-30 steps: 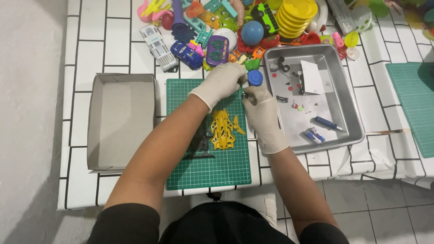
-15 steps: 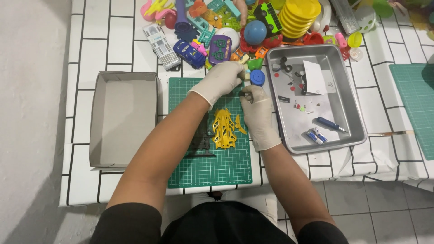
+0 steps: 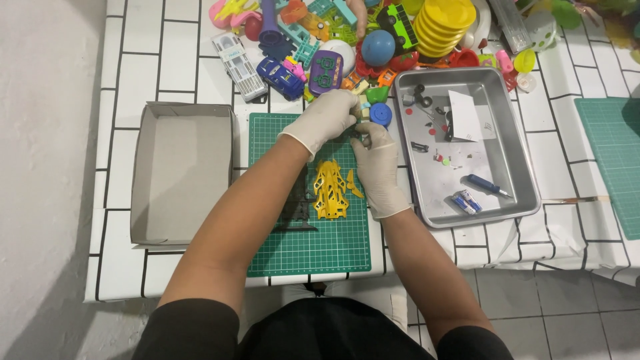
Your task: The person organizes various small plastic toy parts, including a black chassis, yellow components, and red wheels, on a green cutting mat. They then proceed to assemble the parts by hand, fitting the wheels and other pieces onto the main chassis structure.
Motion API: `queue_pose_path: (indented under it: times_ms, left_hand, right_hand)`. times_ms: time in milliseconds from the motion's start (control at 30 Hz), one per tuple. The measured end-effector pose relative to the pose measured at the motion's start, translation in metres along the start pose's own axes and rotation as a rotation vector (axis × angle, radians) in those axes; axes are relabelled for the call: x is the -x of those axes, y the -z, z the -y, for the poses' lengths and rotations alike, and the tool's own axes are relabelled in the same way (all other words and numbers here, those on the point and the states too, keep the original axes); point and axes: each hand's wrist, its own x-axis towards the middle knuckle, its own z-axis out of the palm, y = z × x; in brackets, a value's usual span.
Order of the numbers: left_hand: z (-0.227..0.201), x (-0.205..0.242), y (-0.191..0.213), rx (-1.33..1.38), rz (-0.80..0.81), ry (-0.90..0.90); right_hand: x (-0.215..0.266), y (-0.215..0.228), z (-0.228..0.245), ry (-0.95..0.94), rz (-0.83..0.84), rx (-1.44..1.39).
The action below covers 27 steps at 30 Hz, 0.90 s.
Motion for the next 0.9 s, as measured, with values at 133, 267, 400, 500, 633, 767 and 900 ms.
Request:
queue_pose_path:
  times_ms: [133,267,400,500,633,767,900]
  left_hand:
    - [0.000,-0.001,0.001,0.003,0.008,0.008]
    - [0.001,-0.004,0.002,-0.001,0.033,0.006]
    - [0.012,-0.010,-0.008,0.047,-0.021,-0.020]
    - [0.008,-0.006,-0.002,0.057,-0.065,-0.090]
    - [0.000,-0.007,0.006,0.036,-0.120,-0.177]
    - [-0.013,-0.041,-0.017,-0.157,-0.274,-0.319]
    - [-0.035,-0.093,-0.054,-0.322,-0.385,-0.345]
  right_hand:
    - [-0.001,-0.002,-0.004,-0.006,-0.003,-0.017]
    - [-0.002,-0.004,-0.008,-0.009,-0.010,0.006]
    - [0.006,0.004,-0.002,0.021,-0.010,0.025]
    - [0.015,0.035,0.027,0.028,-0.065,-0.007]
    - [-0.031,0.082,-0.009,0.125,-0.186,0.128]
    - [-0.094,0.110,-0.070,0.137,-0.067,0.392]
    - [-0.116,0.109,-0.092,0.128,0.025,0.544]
